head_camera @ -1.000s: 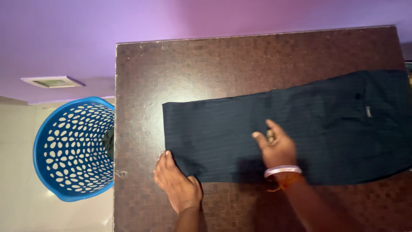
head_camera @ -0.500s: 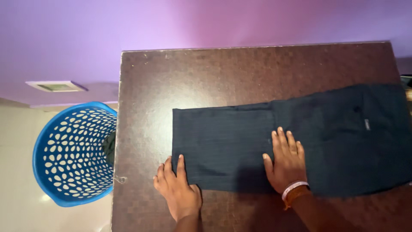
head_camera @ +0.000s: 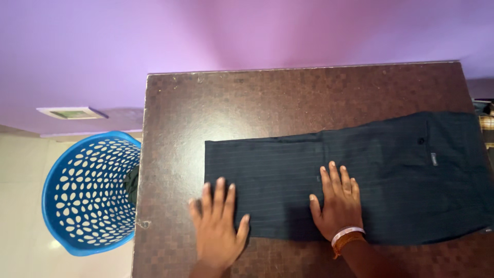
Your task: The person folds a pair of pants on a table and places them into a suitcase, then retrieves a shirt from a basket and spreads it out on the table.
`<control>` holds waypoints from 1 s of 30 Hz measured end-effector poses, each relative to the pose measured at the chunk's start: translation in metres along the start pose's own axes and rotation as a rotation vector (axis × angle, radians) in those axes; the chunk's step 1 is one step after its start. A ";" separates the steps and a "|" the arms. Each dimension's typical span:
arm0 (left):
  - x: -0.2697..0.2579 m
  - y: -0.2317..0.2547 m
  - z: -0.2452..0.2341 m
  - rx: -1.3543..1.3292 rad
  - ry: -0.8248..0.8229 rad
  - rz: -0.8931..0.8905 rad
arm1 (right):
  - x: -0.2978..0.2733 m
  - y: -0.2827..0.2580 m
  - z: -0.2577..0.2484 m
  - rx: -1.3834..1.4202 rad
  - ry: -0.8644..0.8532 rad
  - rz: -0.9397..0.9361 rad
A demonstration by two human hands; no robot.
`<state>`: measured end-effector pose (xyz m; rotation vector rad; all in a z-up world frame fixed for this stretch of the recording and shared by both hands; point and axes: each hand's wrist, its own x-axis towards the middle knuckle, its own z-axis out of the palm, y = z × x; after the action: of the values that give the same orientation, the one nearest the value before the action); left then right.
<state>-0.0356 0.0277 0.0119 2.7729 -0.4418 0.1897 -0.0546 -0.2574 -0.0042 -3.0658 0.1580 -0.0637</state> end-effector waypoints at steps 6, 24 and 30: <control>0.069 0.006 0.029 0.023 -0.213 0.147 | 0.000 -0.002 -0.001 0.049 -0.009 0.016; 0.090 0.038 0.036 0.032 -0.391 0.058 | 0.000 0.002 0.001 0.084 0.025 -0.020; 0.109 -0.048 0.024 0.231 -0.221 -0.047 | 0.000 0.001 0.000 0.075 0.012 -0.019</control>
<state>0.0843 0.0319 -0.0054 3.0423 -0.4319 -0.0841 -0.0550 -0.2587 -0.0042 -2.9934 0.1235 -0.0866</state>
